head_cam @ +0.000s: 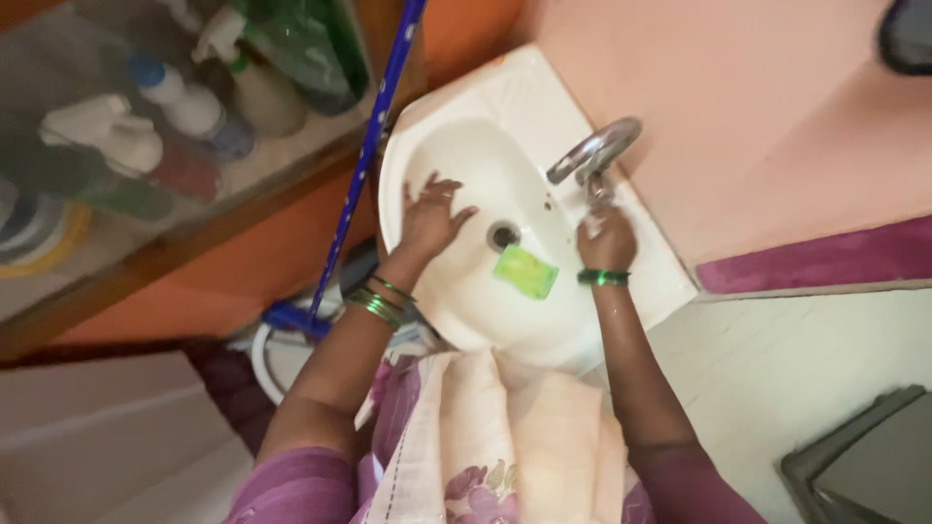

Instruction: The person scrubs a white bathroom sink with a green sponge, repeatedly rinsing the sponge and their hands under running water. They wipe the basin, faucet, and surrounding surfaces, then rinse the sponge and place it in the sink.

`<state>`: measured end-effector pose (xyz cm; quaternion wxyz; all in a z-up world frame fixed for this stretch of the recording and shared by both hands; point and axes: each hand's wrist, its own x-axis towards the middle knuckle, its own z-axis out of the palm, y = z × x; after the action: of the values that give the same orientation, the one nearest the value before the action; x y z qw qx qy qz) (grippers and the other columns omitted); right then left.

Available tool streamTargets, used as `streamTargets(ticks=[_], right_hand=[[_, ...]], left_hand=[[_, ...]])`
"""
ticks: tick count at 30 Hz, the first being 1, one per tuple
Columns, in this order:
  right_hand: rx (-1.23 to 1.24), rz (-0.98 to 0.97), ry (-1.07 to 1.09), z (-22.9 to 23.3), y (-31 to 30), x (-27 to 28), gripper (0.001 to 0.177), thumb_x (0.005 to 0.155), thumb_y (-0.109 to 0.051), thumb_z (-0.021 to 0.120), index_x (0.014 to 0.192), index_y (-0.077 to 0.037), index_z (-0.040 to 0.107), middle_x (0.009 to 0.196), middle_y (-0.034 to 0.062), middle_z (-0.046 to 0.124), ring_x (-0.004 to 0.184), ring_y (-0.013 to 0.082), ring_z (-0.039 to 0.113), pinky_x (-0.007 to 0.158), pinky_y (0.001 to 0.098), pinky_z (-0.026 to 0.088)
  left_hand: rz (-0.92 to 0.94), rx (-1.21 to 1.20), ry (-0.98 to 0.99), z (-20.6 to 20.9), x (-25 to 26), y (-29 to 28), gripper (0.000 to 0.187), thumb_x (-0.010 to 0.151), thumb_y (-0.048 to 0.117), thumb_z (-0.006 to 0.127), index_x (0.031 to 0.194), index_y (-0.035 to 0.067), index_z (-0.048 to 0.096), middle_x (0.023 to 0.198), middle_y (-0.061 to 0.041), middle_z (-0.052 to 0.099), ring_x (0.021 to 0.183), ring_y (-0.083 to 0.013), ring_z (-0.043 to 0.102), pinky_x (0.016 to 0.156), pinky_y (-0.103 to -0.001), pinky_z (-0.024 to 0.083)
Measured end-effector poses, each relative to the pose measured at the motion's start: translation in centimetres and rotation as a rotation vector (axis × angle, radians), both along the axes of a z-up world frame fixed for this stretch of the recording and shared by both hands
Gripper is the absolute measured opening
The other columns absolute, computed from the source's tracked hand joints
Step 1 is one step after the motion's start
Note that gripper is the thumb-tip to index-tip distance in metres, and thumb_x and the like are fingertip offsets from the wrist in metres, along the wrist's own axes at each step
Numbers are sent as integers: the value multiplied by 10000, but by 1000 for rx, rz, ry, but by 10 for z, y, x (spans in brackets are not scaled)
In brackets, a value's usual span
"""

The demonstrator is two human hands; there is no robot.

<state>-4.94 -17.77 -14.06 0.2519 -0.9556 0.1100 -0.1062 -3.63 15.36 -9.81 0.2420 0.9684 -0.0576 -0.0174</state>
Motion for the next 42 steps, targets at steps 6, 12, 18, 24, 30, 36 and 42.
streamTargets(ticks=[6,12,18,24,30,36,42], right_hand=[[-224,1000,385,-112,39,-44,590,710,10,692,1283,-131,682,1502,114,510,1327,367,478,1128,440,372],[-153,762,468,-130,64,-46,651,755,36,590,1393,-95,573,1486,149,536,1362,347,494,1154,409,376],[109,1037,536,-124,88,-71,685,714,20,638,1372,-167,598,1441,122,584,1284,337,558,1109,422,431],[-356,625,614,-140,47,-32,657,779,-65,658,1424,-162,572,1474,149,516,1314,383,495,1120,439,405],[77,968,561,-150,135,-73,746,762,-124,658,1493,-166,513,1526,171,459,1284,384,498,1120,432,387],[-464,532,804,-78,11,-80,491,887,-272,665,1370,-188,654,1449,103,581,1336,353,515,1127,402,451],[-89,705,644,-93,124,-101,572,901,-416,683,1410,-170,591,1474,137,555,1331,341,539,1138,428,399]], left_hand=[[-29,241,128,-18,-43,28,666,962,619,483,1407,133,576,1570,-99,424,1533,-253,212,1205,-639,37],[-59,271,135,-27,-71,28,627,1017,586,465,1385,101,612,1595,-128,426,1580,-255,180,1268,-600,12],[-52,240,29,-37,-69,29,568,1013,485,479,1364,59,612,1565,-191,429,1558,-307,176,1245,-570,27],[-50,263,47,-44,-68,29,549,1022,445,480,1398,60,585,1575,-194,419,1569,-308,148,1258,-555,27],[-64,307,77,-43,-64,28,548,1021,439,459,1407,68,576,1596,-192,382,1573,-303,122,1266,-542,13],[-153,365,125,-26,-68,32,678,979,507,490,1494,66,481,1649,-171,281,1575,-311,17,1248,-550,-27],[-352,461,191,-31,-62,44,775,912,527,517,1544,96,391,1673,-122,174,1566,-281,-48,1237,-549,-57]])
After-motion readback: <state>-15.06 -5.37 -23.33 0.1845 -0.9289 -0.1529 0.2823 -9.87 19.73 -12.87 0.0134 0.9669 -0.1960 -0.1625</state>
